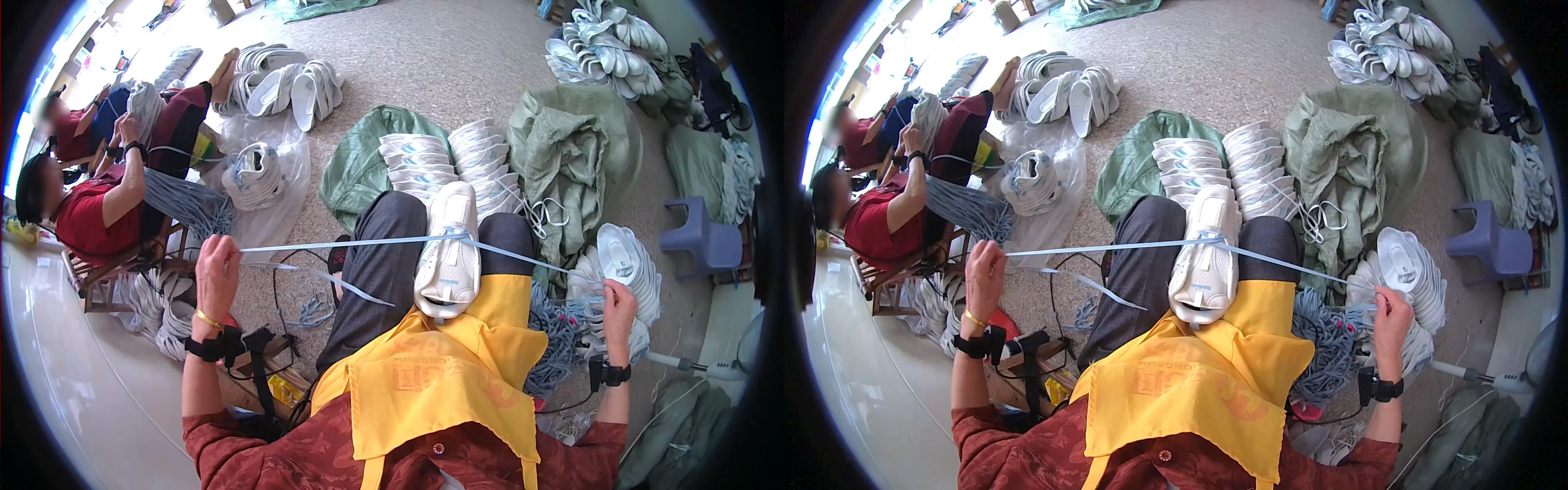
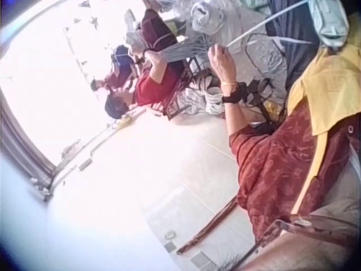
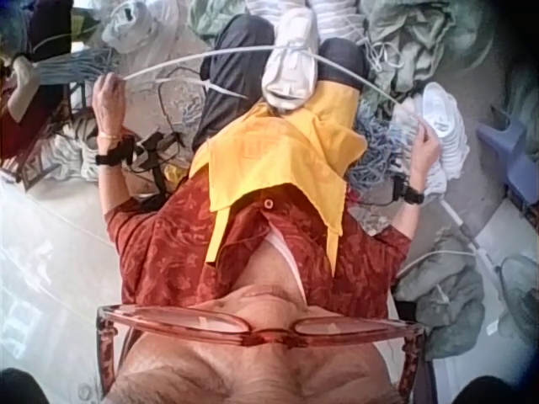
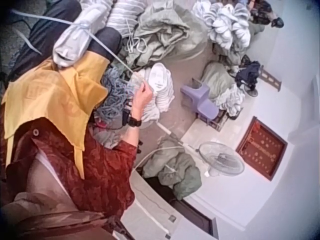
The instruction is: Insert blue laces into white and blue athletic shoes.
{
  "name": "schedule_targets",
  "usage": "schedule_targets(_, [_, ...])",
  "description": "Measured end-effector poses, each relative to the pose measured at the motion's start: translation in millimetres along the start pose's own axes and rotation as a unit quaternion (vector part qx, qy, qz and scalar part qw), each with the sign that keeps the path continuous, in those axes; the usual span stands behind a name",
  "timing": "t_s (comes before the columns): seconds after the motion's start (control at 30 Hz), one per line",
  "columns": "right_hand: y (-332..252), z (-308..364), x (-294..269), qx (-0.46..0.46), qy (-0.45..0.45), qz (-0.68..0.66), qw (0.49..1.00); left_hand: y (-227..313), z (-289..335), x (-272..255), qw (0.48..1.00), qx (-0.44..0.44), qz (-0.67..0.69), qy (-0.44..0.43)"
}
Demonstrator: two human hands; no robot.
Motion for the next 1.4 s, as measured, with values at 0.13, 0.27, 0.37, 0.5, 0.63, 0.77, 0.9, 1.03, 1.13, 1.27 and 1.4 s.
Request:
schedule_targets(0.13, [56.7, -12.3, -4.2, 0.104, -0.019, -0.018, 0.994, -37.6, 10.4, -15.6, 0.999, -0.040, 0.021, 0.030])
schedule_targets(0.27, [100.4, -13.7, -8.4, 0.124, -0.020, -0.071, 0.990, -76.2, 24.3, -18.7, 0.994, -0.096, 0.037, 0.043])
schedule_targets(0.37, [137.0, -19.3, -14.5, 0.130, -0.007, -0.074, 0.989, -102.8, 35.6, -19.1, 0.992, -0.110, 0.033, 0.057])
schedule_targets(0.5, [193.4, -21.5, -36.2, 0.163, 0.012, -0.073, 0.984, -156.2, 56.8, -19.4, 0.982, -0.176, 0.041, 0.060])
schedule_targets(0.63, [256.0, -19.6, -63.0, 0.248, 0.023, -0.052, 0.967, -212.5, 81.3, -29.4, 0.974, -0.217, 0.035, 0.060])
schedule_targets(0.77, [304.2, -22.0, -86.7, 0.228, 0.016, -0.084, 0.970, -257.5, 99.0, -48.0, 0.966, -0.247, 0.054, 0.053])
schedule_targets(0.9, [354.5, -27.2, -107.0, 0.257, 0.026, -0.124, 0.958, -283.0, 105.0, -68.8, 0.953, -0.284, 0.086, 0.058])
schedule_targets(1.03, [382.8, -27.6, -124.1, 0.316, 0.043, -0.107, 0.942, -294.4, 106.4, -82.5, 0.949, -0.298, 0.083, 0.063])
schedule_targets(1.13, [385.0, -29.0, -133.1, 0.327, 0.042, -0.095, 0.939, -308.8, 110.9, -87.8, 0.939, -0.334, 0.059, 0.057])
schedule_targets(1.27, [381.2, -29.8, -141.0, 0.301, 0.048, -0.063, 0.950, -310.4, 106.8, -93.0, 0.957, -0.276, 0.065, 0.061])
schedule_targets(1.4, [379.7, -29.0, -147.5, 0.259, 0.064, 0.004, 0.964, -300.2, 103.3, -92.3, 0.956, -0.273, 0.089, 0.056])
Point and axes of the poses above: each hand's wrist, its own z-axis away from the middle knuckle, its own x-axis out of the palm, y = z × x, the point moved 8 cm from there along -z, towards the middle knuckle, and after that the axes turned 12 degrees about x, right-handed, at the moved point
